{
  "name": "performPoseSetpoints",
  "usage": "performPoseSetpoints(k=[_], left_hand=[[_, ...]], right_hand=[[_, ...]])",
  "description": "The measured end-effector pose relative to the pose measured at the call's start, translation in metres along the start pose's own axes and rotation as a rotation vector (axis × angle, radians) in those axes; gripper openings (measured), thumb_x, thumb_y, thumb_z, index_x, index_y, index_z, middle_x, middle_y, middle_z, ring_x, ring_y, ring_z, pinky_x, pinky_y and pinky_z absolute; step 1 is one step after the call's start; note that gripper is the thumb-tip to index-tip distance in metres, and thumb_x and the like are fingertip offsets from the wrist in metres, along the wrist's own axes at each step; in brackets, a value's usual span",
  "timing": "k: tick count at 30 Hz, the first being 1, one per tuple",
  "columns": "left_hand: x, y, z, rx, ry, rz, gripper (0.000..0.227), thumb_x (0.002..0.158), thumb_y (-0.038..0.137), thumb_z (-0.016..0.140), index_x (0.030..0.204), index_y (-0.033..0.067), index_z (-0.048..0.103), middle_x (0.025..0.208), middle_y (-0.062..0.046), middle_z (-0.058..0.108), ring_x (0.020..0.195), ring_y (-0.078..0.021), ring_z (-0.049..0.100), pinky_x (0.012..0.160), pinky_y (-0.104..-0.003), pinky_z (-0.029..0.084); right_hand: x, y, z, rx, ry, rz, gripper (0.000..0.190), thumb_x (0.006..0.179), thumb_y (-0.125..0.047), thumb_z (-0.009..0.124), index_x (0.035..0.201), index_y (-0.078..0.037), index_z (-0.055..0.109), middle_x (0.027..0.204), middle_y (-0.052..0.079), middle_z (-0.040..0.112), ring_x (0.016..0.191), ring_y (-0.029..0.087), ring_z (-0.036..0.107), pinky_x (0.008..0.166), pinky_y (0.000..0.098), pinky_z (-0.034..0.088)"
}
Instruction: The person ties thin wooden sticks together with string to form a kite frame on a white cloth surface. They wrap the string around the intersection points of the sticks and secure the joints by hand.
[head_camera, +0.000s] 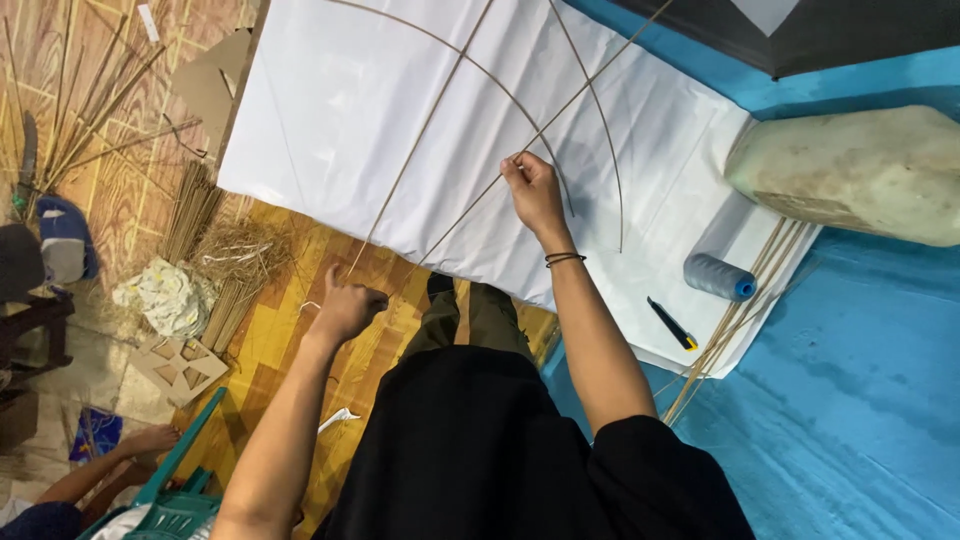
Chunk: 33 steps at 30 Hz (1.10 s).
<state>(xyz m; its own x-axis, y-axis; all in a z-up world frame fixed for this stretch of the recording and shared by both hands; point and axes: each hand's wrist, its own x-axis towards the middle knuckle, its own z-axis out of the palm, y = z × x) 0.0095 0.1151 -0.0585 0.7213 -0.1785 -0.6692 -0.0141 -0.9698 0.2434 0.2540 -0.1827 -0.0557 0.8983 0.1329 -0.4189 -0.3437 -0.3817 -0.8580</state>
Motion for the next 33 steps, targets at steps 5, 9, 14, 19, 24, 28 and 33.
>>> performPoseSetpoints(k=[5,9,14,19,24,28,33], left_hand=[[0.001,-0.022,0.006,-0.238,0.045,0.063,0.017,0.095,0.034,0.066,0.101,0.0292,0.081,0.090,-0.005,0.081,0.094,-0.0279,0.077,0.097,-0.049,0.049],[-0.027,-0.019,0.004,-0.421,0.082,0.003,0.019,0.097,0.031,0.066,0.105,0.0226,0.081,0.090,-0.008,0.081,0.093,-0.0307,0.076,0.091,-0.046,0.046],[-0.043,-0.029,0.077,-0.535,0.264,-0.126,0.014,0.095,0.035,0.071,0.101,0.0275,0.080,0.084,-0.003,0.078,0.087,-0.0236,0.075,0.087,-0.039,0.048],[-0.044,-0.023,0.132,-0.634,0.408,-0.216,0.007,0.095,0.033,0.073,0.096,0.0302,0.079,0.080,0.002,0.077,0.085,-0.0198,0.075,0.082,-0.033,0.052],[-0.036,-0.012,0.110,-0.722,0.445,-0.261,0.011,0.097,0.028,0.072,0.097,0.0208,0.080,0.082,-0.004,0.078,0.088,-0.0265,0.074,0.084,-0.042,0.055],[-0.015,-0.025,0.098,-0.730,0.440,-0.236,0.010,0.097,0.028,0.073,0.095,0.0218,0.081,0.081,-0.006,0.077,0.086,-0.0302,0.075,0.086,-0.044,0.055],[-0.014,-0.018,0.053,-0.510,0.365,-0.202,0.010,0.097,0.032,0.069,0.097,0.0293,0.079,0.079,0.003,0.078,0.086,-0.0238,0.076,0.112,-0.045,0.032]], right_hand=[[0.003,-0.004,0.008,0.020,-0.004,-0.017,0.015,0.099,-0.025,0.065,0.088,-0.017,0.071,0.056,-0.004,0.054,0.056,0.006,0.045,0.053,0.0214,0.036],[-0.001,-0.008,0.024,0.029,-0.074,-0.025,0.013,0.099,-0.025,0.067,0.089,-0.018,0.072,0.056,-0.005,0.057,0.054,0.005,0.045,0.052,0.0204,0.035],[-0.020,-0.037,0.039,-0.001,-0.160,-0.024,0.013,0.099,-0.028,0.067,0.090,-0.019,0.072,0.056,-0.005,0.057,0.054,0.006,0.047,0.052,0.0210,0.037],[-0.018,-0.036,0.054,-0.049,-0.211,-0.042,0.014,0.099,-0.030,0.067,0.090,-0.020,0.071,0.054,-0.005,0.058,0.051,0.007,0.048,0.051,0.0224,0.038],[-0.009,-0.033,0.053,-0.002,-0.171,-0.058,0.012,0.100,-0.028,0.066,0.095,-0.018,0.072,0.057,-0.004,0.058,0.054,0.008,0.049,0.053,0.0225,0.038],[0.008,-0.024,0.045,0.015,-0.130,-0.081,0.011,0.100,-0.025,0.066,0.095,-0.017,0.071,0.057,-0.004,0.056,0.055,0.007,0.049,0.054,0.0221,0.038],[0.016,-0.020,0.034,0.017,-0.093,-0.092,0.014,0.101,-0.025,0.065,0.092,-0.017,0.071,0.056,-0.004,0.057,0.054,0.006,0.048,0.053,0.0209,0.038]])
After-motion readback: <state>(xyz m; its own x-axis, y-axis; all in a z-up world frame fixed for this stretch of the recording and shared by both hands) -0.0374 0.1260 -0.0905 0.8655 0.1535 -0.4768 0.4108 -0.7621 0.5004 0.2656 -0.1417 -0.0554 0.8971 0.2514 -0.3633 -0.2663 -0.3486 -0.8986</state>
